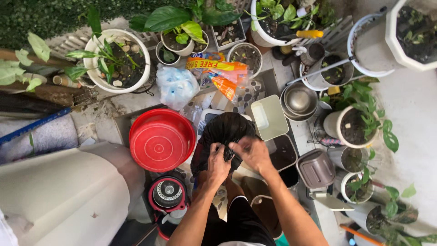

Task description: The person removes a full black trash bag from a bin, places it on the floor, and then lines the bin with a new black trash bag. The person then ties the full bag and places it on the floor next to the bin.

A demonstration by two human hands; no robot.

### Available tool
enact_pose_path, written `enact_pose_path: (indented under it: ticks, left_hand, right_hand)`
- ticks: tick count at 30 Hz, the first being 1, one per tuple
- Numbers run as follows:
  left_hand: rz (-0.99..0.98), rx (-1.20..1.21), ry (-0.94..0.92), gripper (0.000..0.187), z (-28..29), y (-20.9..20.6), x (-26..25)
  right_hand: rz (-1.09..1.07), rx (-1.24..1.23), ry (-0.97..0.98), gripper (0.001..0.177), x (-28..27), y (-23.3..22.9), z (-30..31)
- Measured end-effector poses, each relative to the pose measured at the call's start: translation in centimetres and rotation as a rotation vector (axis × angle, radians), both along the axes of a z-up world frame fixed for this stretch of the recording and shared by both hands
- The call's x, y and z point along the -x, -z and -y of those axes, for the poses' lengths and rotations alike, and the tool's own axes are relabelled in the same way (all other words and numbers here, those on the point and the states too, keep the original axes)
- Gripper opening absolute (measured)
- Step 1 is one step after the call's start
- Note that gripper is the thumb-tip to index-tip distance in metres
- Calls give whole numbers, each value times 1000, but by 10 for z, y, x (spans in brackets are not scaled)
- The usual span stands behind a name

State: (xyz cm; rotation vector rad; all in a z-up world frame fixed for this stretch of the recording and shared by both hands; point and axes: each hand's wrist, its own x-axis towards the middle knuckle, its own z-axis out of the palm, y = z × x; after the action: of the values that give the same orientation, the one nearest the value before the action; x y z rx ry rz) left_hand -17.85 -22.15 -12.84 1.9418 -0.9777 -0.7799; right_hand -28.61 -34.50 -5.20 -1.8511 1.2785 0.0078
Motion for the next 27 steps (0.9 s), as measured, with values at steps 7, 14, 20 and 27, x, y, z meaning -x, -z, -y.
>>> enact_pose_path:
  ticks: [7,14,20,27]
  left_hand:
    - [-10,8,-7,54,-9,-5,5]
    - [-57,-55,-1,61,-15,-6,20]
    - [-95,-66,39,62,-28,-14,31]
    - [31,22,80,55,-44,-5,41]
  right_hand:
    - [99,203,-222,34,-57,10,42]
    - [-120,165,-831,31,-146,110,51]
    - [-553,102,-1190,46,-195,203,28]
    - [-875,58,-1307,44,-207,282,4]
